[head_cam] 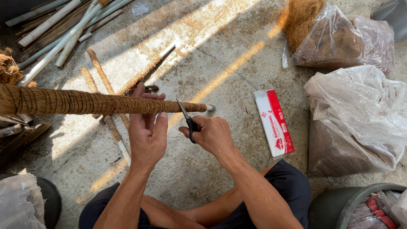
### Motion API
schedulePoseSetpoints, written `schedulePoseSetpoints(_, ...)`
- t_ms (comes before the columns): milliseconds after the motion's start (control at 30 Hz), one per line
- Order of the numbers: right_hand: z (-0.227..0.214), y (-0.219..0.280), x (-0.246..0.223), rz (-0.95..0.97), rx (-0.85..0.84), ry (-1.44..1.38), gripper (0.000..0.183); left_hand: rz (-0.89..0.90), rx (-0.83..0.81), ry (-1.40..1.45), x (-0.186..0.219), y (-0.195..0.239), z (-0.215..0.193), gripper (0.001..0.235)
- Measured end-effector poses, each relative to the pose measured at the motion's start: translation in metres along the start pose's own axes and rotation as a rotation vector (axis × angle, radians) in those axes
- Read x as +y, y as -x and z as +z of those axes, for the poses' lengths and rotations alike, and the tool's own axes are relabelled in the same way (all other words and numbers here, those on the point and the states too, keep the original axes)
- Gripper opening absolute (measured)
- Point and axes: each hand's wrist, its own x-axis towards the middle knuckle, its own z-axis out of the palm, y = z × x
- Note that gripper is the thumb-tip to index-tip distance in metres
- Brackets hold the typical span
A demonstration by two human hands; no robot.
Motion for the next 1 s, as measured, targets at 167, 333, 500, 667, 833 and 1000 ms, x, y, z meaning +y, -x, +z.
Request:
schedulePoseSetpoints(167, -0.005, -0.001, -0.009, -0.060, 0.042, -0.137, 0.043, -0.043, 0.008, -0.031, 0.001, 0.000, 0.001, 0.066)
schedulePoseSetpoints(333, -0.007, -0.003, -0.012, 0.002, -0.036, -0.068, 0.043, -0.041, -0.006, -0.036, 0.001, 0.001, 0.000, 0.067)
schedulePoseSetpoints(500, -0.010, 0.000, -0.013, 0.093, 0.005, -0.215, 0.038, -0.039, 0.048, -0.063, -0.006, 0.000, 0.000, 0.064)
schedulePoseSetpoints(667, -0.019, 0.001, -0.031, 0.078, 0.046, -0.222, 0.059, -0.063, 0.107, -0.070, -0.007, -0.006, -0.002, 0.064)
schedulePoseSetpoints(833, -0.013, 0.012, -0.045, -0.110, 0.183, -0.140, 0.059, -0.011, 0.022, 0.120, -0.006, -0.004, 0.000, 0.052)
schedulePoseSetpoints(1000, -0.017, 0.008, -0.047, 0.085, 0.116, -0.058, 0.042, -0.121, 0.028, 0.122, -0.002, 0.002, 0.007, 0.043)
